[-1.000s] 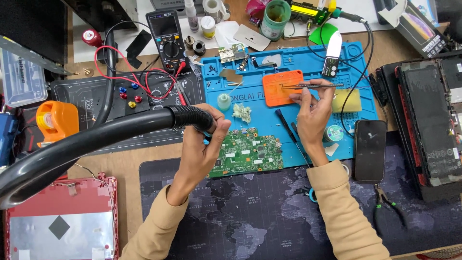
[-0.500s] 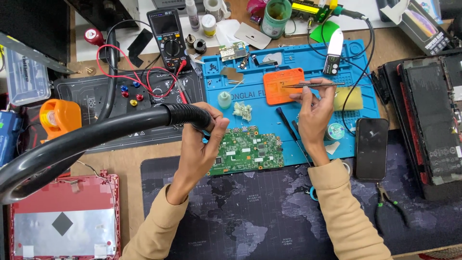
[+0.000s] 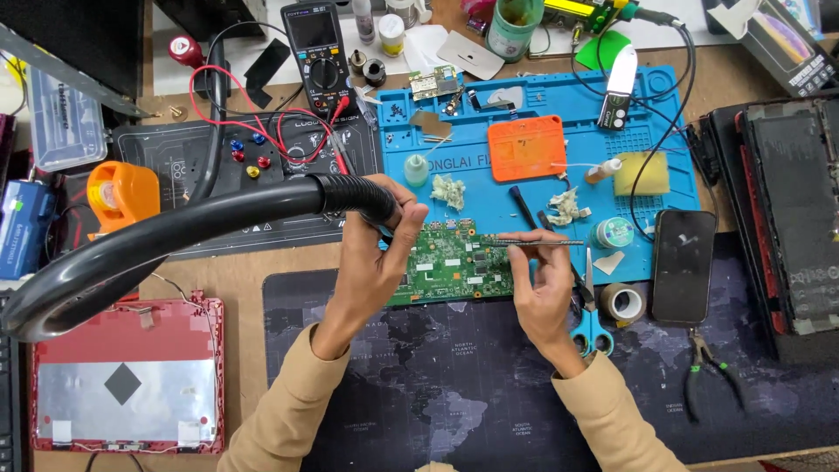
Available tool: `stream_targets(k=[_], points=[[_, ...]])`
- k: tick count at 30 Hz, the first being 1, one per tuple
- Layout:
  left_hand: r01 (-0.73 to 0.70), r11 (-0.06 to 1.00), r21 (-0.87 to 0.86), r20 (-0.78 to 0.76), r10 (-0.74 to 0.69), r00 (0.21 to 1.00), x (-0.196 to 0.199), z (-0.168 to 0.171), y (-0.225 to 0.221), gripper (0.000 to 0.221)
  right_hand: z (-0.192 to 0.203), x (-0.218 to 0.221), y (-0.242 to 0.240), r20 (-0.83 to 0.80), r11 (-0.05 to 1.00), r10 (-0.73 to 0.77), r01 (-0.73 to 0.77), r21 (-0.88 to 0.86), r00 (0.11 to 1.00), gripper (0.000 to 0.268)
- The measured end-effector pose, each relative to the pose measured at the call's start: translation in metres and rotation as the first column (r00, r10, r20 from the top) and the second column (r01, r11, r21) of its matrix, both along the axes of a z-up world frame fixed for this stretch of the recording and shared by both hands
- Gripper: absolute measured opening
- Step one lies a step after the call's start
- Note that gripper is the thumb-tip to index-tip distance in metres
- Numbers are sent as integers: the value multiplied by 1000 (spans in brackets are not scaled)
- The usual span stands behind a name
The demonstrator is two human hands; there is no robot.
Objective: Disassembling a laptop by disconnecting internal cables and removing the motherboard.
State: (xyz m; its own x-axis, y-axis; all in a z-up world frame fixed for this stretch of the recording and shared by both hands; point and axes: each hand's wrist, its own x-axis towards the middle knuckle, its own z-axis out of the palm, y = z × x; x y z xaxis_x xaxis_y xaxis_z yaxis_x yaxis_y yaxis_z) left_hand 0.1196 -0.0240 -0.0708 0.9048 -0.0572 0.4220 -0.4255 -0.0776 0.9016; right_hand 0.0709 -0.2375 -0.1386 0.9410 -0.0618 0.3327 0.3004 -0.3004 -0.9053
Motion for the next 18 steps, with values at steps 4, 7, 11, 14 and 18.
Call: stream_targets(k=[4, 7, 11, 14, 18], points=[[3, 1000, 9, -12, -3, 1000, -3, 1, 0, 9, -5, -9, -4, 7, 999, -17, 17, -34, 1000, 7], [-4, 1000, 3, -3, 4, 1000, -3, 2, -1, 10, -6, -10, -5, 10, 997, -47, 48, -65, 999, 9], [8, 1000, 15, -4, -8, 1000, -2, 6, 1, 8, -5, -9, -6, -5, 995, -78, 78, -61, 997, 7], [10, 1000, 17, -3, -10, 1000, -2, 6, -1, 8, -8, -8, -7, -15, 995, -78, 76, -64, 997, 7], [13, 1000, 23, -9, -13, 1000, -1, 3, 1, 9, -9, -8, -8, -31, 993, -89, 86, -79, 996, 9]])
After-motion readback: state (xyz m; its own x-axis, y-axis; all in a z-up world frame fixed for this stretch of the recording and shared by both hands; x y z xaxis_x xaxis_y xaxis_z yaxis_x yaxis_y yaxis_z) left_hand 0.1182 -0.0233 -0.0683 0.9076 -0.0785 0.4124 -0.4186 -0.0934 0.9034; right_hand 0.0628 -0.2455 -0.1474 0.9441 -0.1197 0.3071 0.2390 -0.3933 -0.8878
